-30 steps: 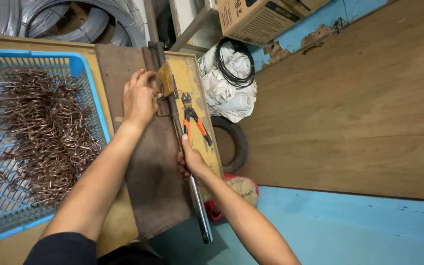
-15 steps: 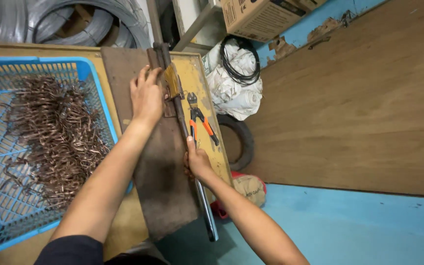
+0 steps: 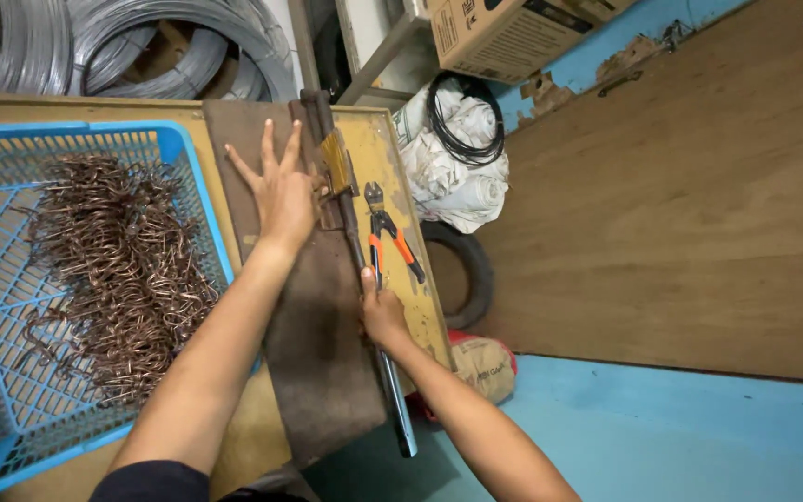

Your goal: Pick up small metal wires from a basket, place them into a cutting jig, and operate the hand cutter to process them.

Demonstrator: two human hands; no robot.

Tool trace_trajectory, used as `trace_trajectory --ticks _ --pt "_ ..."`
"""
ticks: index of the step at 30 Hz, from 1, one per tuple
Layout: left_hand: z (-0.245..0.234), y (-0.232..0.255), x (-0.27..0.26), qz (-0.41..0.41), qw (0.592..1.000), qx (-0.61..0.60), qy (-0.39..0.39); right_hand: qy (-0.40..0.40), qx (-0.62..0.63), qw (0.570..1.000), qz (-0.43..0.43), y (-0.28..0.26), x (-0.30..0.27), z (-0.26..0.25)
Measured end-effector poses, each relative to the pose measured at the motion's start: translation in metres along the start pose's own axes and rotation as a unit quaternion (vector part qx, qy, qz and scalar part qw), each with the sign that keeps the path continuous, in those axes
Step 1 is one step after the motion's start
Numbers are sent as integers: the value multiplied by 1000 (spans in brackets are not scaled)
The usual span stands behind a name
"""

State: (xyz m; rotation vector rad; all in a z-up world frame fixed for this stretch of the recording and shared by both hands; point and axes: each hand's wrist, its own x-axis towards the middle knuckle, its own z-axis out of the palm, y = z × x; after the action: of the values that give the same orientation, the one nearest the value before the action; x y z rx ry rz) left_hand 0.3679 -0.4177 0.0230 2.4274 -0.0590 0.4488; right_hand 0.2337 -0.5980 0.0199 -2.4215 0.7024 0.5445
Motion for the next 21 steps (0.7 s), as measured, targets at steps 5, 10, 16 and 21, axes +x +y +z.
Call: trace_trajectory --ticks 5,10,16,21 --pt "10 -4 -1 -23 999 24 0 -11 3 1000 -12 -9 -11 -5" --pt "18 -6 1 -33 998 50 -4 -9 23 1000 -17 -23 -27 -12" --pt "8 1 3 -48 998 41 -26 -4 27 999 -22 -17 -20 -9" --pt "4 5 1 -51 997 48 -26 -3 29 1000 -10 -16 -23 -8"
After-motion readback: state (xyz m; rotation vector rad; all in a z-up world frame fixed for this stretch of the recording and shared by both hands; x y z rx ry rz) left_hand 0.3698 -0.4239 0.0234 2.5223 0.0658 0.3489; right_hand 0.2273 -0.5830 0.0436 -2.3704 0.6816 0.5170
